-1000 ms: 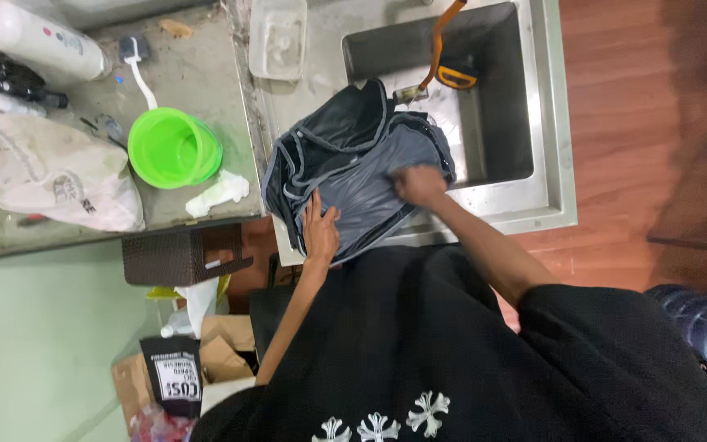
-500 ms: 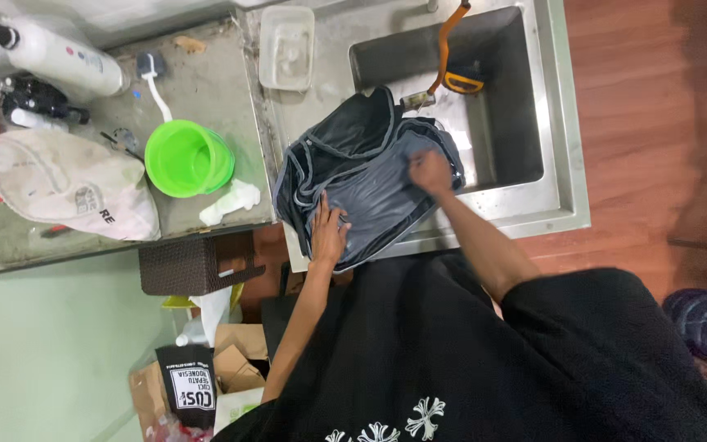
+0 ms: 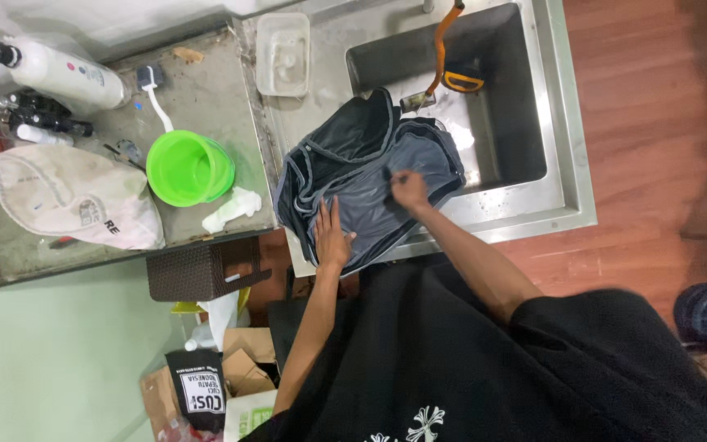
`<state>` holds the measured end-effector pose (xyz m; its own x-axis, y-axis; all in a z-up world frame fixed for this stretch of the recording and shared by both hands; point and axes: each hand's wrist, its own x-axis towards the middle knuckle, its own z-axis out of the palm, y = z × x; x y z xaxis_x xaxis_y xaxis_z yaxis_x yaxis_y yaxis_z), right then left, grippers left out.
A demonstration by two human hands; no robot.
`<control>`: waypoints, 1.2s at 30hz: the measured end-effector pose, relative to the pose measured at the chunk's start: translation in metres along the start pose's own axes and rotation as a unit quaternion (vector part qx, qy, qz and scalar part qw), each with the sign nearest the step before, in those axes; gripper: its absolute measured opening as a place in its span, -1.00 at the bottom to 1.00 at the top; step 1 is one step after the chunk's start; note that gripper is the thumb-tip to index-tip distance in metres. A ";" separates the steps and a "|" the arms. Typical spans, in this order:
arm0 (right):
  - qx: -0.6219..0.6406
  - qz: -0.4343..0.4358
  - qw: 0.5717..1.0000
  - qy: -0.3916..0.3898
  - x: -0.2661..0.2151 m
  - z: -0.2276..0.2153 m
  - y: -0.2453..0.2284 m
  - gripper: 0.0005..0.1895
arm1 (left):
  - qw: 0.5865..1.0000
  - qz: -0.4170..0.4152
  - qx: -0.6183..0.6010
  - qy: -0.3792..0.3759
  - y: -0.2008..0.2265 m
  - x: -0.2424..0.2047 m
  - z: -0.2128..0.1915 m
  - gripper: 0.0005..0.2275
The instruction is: The person washes the interior and exterior of a bag in a sink, rubbing soapy water onto the fabric by hand.
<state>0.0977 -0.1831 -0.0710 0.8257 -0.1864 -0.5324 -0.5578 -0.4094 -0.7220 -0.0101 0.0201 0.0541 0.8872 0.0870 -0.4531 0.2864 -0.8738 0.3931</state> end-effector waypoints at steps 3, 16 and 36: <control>0.012 0.059 0.998 0.017 0.041 -0.005 0.008 -0.57 | 1.000 0.007 0.008 0.009 -0.009 0.007 0.009 -0.10; 0.110 0.087 0.990 -0.024 0.006 0.018 -0.010 -0.68 | 0.998 -0.034 0.042 -0.012 -0.008 0.010 0.009 0.08; 0.175 0.122 0.977 -0.018 -0.029 0.039 -0.009 -0.71 | 0.997 0.004 0.072 0.010 -0.011 -0.003 0.015 0.16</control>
<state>0.0758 -0.1391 -0.0662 0.6644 -0.2071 -0.7182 -0.7375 -0.0256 -0.6749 -0.0211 0.0222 0.0396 0.8968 0.0883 -0.4335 0.2260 -0.9338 0.2775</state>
